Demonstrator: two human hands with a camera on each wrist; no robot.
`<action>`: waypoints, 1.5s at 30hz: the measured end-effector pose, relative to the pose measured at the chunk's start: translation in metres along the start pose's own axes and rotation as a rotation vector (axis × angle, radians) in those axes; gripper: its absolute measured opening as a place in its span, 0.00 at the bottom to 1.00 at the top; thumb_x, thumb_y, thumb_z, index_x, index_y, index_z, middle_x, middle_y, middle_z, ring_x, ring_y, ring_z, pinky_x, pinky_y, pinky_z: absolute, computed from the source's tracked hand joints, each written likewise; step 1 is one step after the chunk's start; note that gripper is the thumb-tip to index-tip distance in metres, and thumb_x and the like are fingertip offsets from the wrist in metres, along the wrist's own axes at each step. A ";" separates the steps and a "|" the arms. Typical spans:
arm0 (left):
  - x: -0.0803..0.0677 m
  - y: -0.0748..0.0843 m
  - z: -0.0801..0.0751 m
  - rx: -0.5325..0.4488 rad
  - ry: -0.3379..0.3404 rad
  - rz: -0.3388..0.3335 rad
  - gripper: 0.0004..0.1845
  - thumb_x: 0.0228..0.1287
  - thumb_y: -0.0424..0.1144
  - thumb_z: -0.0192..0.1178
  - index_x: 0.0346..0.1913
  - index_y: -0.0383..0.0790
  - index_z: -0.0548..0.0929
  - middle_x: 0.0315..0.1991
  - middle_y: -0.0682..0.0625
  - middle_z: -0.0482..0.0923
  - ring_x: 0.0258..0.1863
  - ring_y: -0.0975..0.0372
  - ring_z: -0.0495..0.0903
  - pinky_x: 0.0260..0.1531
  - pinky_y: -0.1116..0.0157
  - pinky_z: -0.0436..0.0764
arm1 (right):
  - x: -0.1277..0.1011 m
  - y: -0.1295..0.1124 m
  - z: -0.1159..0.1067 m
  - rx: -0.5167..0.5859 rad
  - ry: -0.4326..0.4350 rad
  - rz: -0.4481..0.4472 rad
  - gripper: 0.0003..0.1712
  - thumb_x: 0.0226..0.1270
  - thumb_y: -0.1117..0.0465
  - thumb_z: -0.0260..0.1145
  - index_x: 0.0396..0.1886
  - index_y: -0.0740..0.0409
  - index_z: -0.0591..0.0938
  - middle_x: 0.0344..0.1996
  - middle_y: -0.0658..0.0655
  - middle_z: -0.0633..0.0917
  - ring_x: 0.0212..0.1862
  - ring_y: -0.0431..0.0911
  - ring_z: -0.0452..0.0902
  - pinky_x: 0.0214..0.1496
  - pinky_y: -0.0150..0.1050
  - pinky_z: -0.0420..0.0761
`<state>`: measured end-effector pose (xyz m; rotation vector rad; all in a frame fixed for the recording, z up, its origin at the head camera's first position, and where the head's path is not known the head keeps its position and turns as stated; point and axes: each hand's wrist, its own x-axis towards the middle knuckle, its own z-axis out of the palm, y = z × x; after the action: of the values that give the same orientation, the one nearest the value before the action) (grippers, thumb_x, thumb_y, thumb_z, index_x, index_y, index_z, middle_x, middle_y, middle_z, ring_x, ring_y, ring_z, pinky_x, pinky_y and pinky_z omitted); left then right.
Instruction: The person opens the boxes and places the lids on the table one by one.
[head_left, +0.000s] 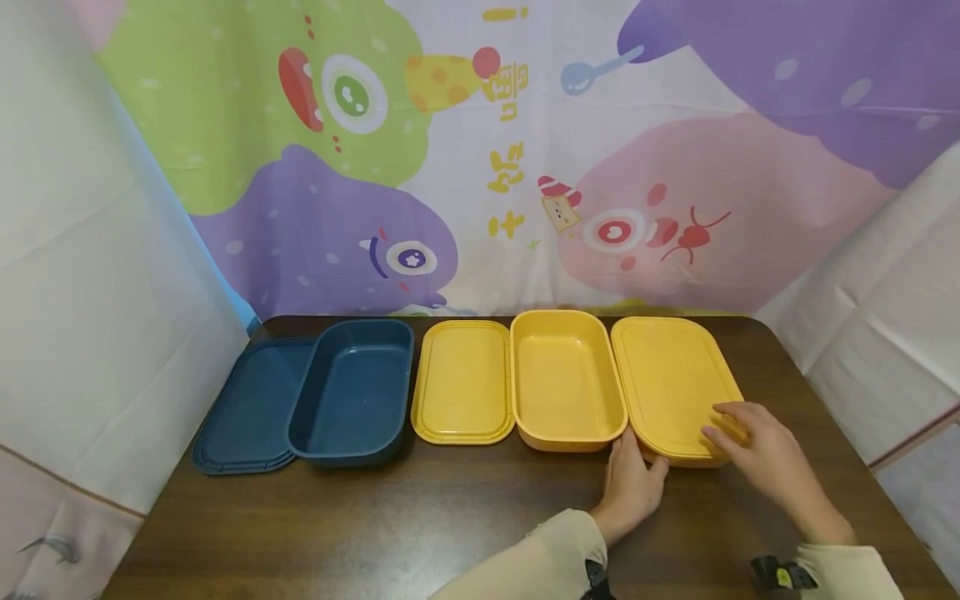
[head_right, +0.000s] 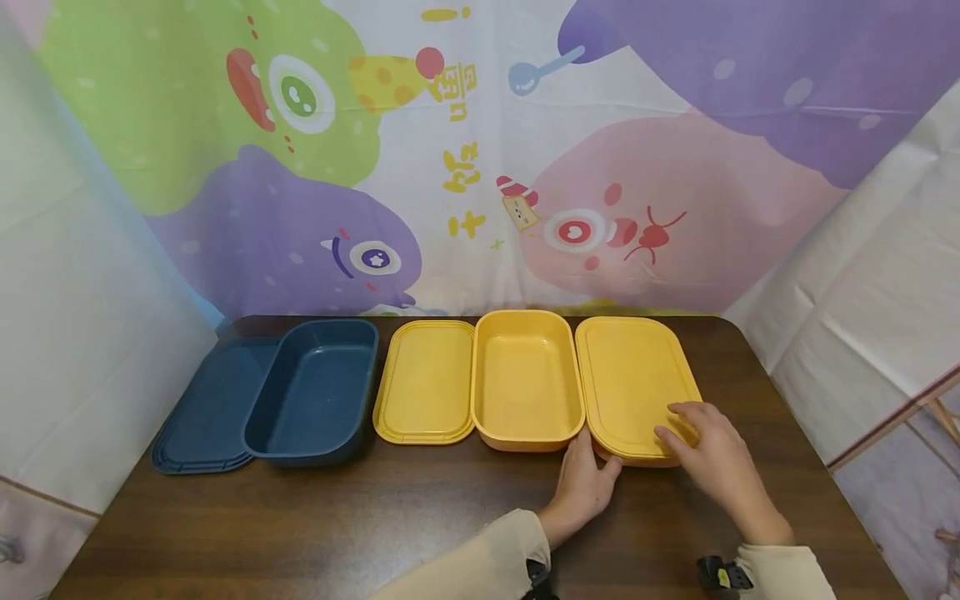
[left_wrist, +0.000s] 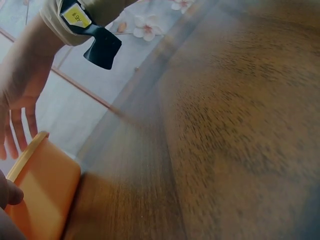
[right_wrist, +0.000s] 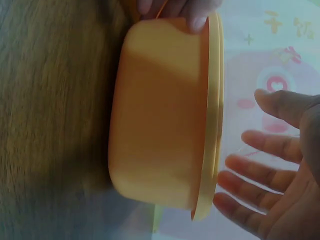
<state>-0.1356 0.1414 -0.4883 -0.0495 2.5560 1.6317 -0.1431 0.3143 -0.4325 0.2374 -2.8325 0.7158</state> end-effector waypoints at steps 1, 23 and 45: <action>0.000 0.000 0.000 0.001 0.001 -0.001 0.35 0.63 0.44 0.62 0.72 0.43 0.64 0.64 0.47 0.73 0.64 0.58 0.71 0.63 0.62 0.72 | 0.000 -0.002 0.000 0.005 0.000 -0.020 0.24 0.66 0.54 0.67 0.52 0.69 0.80 0.50 0.72 0.80 0.52 0.69 0.75 0.50 0.65 0.73; 0.001 0.001 0.000 0.003 -0.004 -0.006 0.35 0.64 0.43 0.62 0.72 0.42 0.63 0.62 0.46 0.73 0.64 0.58 0.71 0.63 0.61 0.72 | -0.008 -0.013 0.023 -0.147 0.040 -0.289 0.18 0.42 0.59 0.80 0.36 0.57 0.88 0.35 0.53 0.83 0.37 0.50 0.77 0.37 0.47 0.77; 0.002 0.000 0.003 0.012 0.009 -0.012 0.33 0.63 0.44 0.62 0.69 0.42 0.66 0.60 0.47 0.74 0.62 0.58 0.73 0.61 0.61 0.73 | -0.010 -0.008 0.031 -0.250 0.194 -0.544 0.20 0.63 0.42 0.64 0.34 0.54 0.89 0.31 0.51 0.81 0.30 0.45 0.74 0.29 0.41 0.76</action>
<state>-0.1375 0.1446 -0.4899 -0.0717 2.5666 1.6158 -0.1366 0.2937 -0.4579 0.8033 -2.4623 0.2491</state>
